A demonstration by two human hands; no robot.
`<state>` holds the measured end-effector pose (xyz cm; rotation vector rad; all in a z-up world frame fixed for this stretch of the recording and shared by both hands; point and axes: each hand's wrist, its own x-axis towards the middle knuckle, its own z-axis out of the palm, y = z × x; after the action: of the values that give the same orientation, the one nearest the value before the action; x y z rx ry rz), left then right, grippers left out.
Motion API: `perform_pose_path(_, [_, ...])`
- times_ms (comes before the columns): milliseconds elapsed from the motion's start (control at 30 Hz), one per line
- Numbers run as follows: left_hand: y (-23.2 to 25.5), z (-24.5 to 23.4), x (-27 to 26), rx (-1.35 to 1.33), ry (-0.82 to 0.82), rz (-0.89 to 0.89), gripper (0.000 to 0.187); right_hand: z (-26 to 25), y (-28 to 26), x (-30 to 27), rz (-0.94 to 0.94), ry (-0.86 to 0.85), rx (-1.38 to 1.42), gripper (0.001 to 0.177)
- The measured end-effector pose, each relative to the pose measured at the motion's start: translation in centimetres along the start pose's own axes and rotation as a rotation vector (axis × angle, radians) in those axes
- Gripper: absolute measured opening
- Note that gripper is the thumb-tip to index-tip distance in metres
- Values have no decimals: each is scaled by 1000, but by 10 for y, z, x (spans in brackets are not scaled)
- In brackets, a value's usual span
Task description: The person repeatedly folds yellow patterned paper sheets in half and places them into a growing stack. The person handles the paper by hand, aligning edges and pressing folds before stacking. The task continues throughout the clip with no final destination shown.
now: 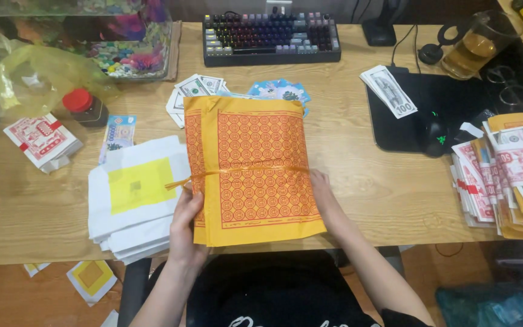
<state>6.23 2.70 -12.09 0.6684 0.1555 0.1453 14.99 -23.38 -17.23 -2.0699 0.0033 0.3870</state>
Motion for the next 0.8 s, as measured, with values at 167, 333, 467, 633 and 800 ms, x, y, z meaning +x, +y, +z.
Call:
perform_pose_path(167, [-13, -9, 0, -23, 74, -55, 19, -15, 9, 3, -603, 178, -344, 34])
perform_pose_path(333, [-20, -10, 3, -28, 83, -91, 16, -4, 13, 5, -8, 50, -152, 52])
perform_pose_path(467, [-13, -1, 0, -19, 115, -106, 27, -3, 23, 3, -181, 17, -134, 49])
perform_pose_path(633, [-16, 7, -6, 25, 187, -165, 34, -24, -30, -25, -155, 257, 145, 23])
perform_pose_path(800, [-51, -11, -4, 15, 159, -225, 18, -58, -13, -22, -149, 429, 336, 22])
